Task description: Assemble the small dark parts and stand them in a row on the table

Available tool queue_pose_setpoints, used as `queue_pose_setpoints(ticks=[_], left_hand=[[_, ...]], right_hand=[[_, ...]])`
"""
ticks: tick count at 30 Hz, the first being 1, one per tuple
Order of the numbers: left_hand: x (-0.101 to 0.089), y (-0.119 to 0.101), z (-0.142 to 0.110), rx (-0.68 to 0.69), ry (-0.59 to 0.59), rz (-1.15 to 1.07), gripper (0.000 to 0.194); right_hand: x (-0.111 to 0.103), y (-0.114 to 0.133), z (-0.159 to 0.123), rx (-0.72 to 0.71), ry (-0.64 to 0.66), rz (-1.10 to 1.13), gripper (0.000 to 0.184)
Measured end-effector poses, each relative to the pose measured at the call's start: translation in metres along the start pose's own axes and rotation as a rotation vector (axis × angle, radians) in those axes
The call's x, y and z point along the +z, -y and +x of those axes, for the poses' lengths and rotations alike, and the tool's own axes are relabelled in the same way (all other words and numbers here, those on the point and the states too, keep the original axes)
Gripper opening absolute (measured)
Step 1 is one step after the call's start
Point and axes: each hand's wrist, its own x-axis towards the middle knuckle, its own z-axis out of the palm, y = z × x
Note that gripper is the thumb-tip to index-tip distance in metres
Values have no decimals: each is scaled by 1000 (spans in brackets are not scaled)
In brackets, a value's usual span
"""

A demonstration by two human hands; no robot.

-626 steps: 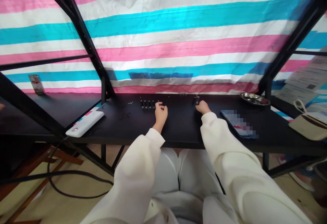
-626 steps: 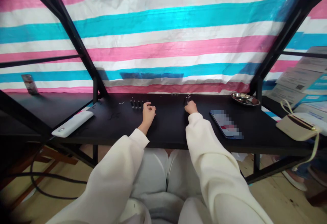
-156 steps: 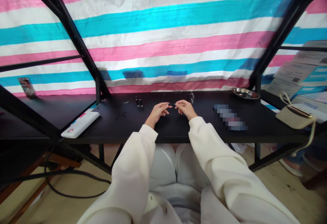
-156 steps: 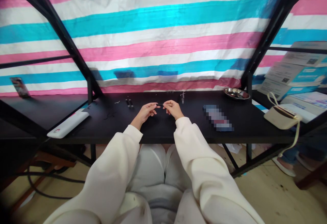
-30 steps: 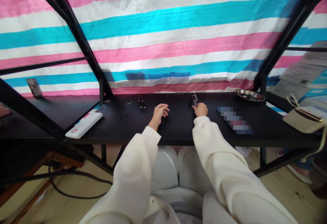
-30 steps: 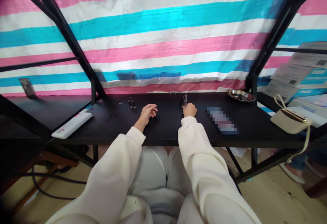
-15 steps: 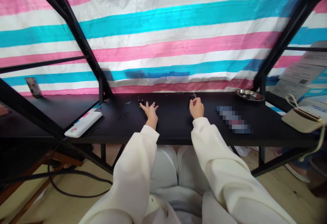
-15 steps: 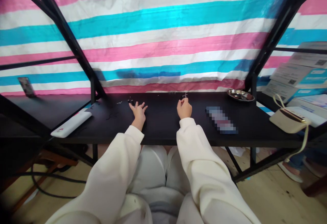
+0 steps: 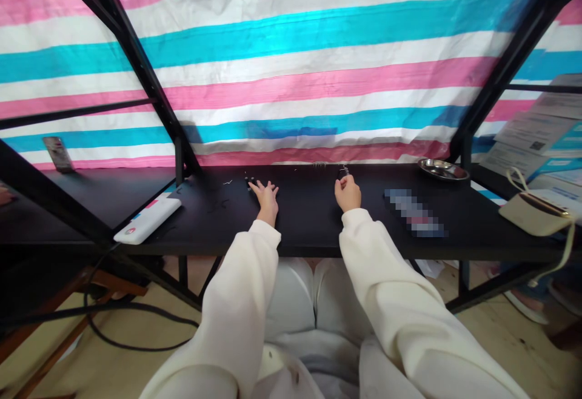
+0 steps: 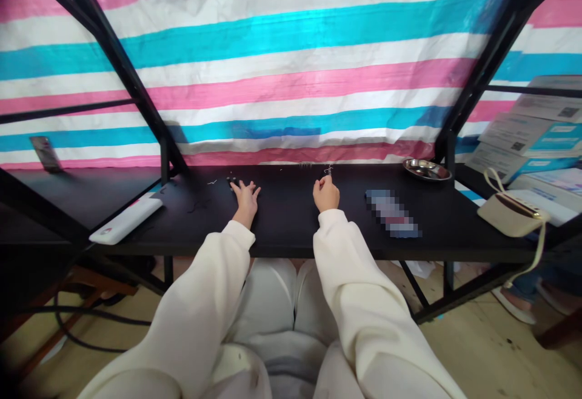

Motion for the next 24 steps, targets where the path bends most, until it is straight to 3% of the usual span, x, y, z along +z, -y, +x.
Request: queue_pose_setpoints(ticks=[9,24], left_hand=[[-1,7,9,21,1,-155,87],[-1,7,7,29,-101,-191,47]], right_hand=[[1,-1,0,-14,-17,14,12],[3,-4,1,-29,-38,64,12]])
